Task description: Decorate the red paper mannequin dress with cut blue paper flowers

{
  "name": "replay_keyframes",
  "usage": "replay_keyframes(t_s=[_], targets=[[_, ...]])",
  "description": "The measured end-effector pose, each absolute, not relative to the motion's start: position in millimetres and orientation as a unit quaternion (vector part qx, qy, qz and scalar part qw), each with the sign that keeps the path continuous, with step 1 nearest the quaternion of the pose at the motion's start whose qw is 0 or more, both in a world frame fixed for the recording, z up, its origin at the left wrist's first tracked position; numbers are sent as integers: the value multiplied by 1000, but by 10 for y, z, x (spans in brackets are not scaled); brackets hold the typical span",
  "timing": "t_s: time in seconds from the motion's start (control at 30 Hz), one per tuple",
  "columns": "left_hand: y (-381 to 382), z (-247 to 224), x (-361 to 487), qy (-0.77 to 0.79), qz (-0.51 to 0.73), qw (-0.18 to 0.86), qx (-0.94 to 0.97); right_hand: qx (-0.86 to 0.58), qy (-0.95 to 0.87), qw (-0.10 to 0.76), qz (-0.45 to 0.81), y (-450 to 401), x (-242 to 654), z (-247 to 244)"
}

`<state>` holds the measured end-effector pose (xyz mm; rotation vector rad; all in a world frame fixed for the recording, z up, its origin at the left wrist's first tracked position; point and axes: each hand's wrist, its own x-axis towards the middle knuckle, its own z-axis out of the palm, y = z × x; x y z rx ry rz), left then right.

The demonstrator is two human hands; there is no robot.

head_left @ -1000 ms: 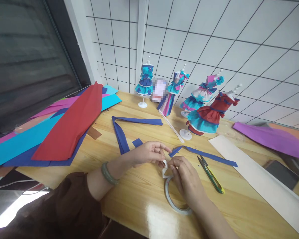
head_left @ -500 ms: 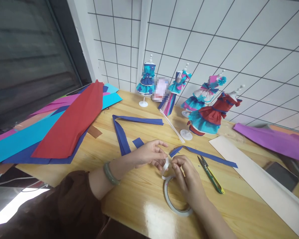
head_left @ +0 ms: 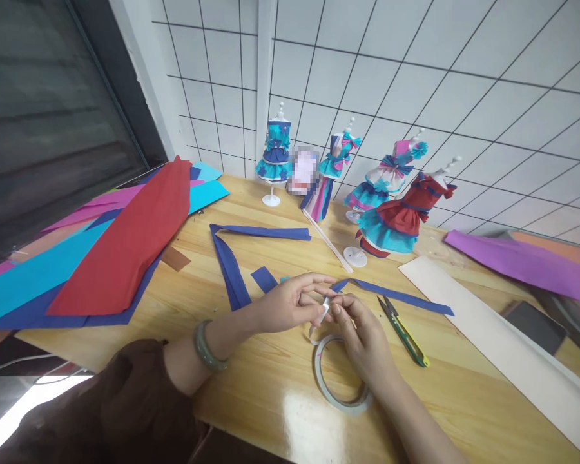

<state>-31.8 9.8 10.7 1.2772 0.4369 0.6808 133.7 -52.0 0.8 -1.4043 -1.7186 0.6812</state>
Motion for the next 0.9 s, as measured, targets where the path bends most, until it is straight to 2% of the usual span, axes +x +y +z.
replay_keyframes(t_s=[0.57, 0.9], targets=[[136, 78, -290, 259, 241, 766, 538, -561, -712, 372, 201, -515, 1349, 17], [114, 80, -270, 291, 245, 744, 549, -553, -710, 382, 210, -512, 1333, 3]])
